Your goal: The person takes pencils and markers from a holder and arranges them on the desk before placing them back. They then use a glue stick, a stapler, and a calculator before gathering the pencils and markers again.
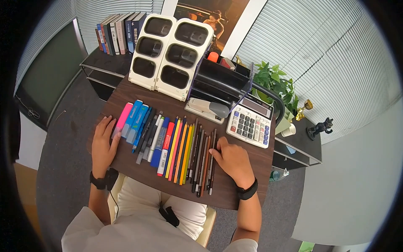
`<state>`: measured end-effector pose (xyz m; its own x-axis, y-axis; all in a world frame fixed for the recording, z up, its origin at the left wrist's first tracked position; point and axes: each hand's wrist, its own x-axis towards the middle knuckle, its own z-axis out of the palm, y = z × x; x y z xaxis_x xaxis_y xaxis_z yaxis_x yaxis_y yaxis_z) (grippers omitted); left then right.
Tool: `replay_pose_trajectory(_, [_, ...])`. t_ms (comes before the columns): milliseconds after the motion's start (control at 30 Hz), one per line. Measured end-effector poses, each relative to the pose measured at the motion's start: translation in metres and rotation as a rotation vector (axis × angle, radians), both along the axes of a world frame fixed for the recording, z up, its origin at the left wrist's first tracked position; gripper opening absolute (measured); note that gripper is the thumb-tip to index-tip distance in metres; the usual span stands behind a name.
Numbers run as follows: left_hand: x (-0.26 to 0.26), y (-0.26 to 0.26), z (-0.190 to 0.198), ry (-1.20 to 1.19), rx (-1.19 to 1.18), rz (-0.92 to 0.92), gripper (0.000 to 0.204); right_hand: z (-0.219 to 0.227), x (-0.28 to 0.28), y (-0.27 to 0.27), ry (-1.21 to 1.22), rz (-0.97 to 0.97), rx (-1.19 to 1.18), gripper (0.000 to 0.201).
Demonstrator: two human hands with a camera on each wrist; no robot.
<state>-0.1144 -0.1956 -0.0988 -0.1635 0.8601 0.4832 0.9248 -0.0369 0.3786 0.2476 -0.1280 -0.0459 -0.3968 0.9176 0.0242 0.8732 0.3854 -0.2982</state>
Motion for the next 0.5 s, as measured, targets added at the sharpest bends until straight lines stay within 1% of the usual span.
replay_pose_trajectory(400, [0.0001, -0.0004, -0.0005, -0.020, -0.023, 0.010, 0.038, 0.0004, -0.0004, 0.0002, -0.007, 0.004, 0.001, 0.027])
replay_pose_trajectory(500, [-0.0002, 0.0000, -0.0007, -0.002, -0.014, 0.008, 0.041, 0.0012, -0.0010, -0.0001, -0.006, -0.001, -0.006, 0.028])
